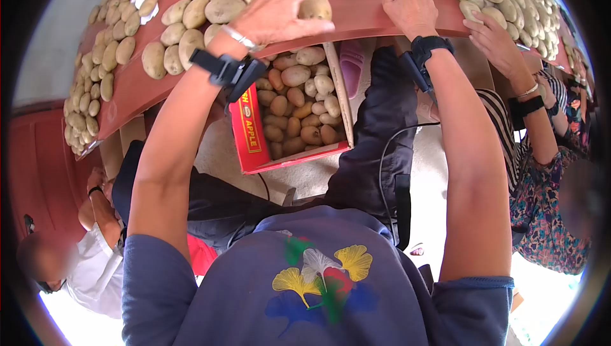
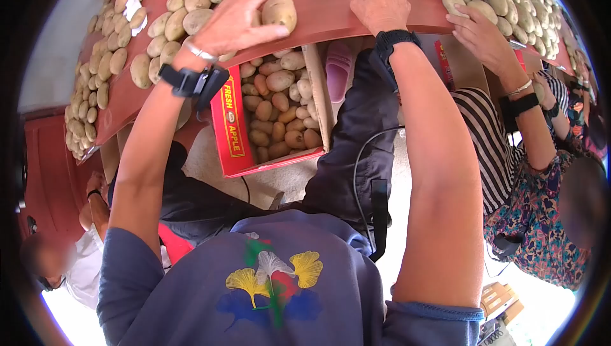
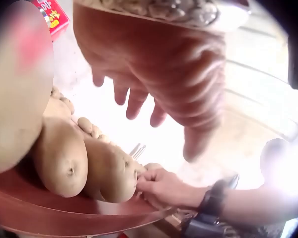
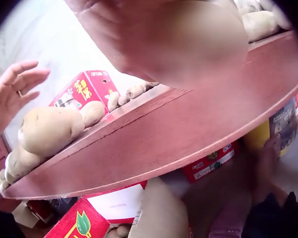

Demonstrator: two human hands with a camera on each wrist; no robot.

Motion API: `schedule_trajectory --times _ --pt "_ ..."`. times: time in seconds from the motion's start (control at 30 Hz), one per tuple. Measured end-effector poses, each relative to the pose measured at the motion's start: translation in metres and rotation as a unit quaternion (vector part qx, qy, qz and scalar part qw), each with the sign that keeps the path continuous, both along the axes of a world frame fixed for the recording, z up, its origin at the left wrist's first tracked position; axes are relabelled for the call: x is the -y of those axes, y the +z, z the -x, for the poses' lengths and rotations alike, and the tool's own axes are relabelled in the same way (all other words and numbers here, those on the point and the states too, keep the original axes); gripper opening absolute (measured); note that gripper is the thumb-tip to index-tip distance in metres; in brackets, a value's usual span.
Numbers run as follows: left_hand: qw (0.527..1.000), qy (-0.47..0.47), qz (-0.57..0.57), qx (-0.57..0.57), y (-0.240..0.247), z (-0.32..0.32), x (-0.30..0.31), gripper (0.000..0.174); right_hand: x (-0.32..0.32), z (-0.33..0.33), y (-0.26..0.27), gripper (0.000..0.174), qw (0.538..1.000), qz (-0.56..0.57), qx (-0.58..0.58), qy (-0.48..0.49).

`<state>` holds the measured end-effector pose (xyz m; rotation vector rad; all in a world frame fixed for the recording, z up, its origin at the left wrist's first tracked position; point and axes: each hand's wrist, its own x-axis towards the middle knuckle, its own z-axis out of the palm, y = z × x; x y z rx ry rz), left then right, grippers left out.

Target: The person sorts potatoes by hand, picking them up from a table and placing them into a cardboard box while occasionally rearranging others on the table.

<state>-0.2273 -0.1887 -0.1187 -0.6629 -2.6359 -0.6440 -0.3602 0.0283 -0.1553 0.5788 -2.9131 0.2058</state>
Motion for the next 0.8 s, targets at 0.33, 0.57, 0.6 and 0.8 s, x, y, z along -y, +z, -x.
schedule_trajectory --times 0.33,0.57,0.6,0.8 --pt "0.848 0.511 -0.020 -0.142 -0.091 -0.095 0.158 0.042 0.014 0.006 0.003 0.036 0.998 -0.052 0.044 -0.009" --pt "0.865 0.464 -0.101 -0.163 -0.087 -0.102 0.155 0.036 0.020 -0.028 0.023 0.024 0.956 0.111 -0.206 0.179" --pt "0.864 0.445 -0.113 -0.208 -0.074 -0.107 0.147 0.037 0.027 -0.055 0.039 0.021 0.964 0.184 -0.038 0.187" --pt "0.761 0.594 -0.095 -0.241 -0.108 -0.127 0.168 0.042 0.077 -0.162 -0.061 0.026 0.885 -0.053 0.335 0.317"
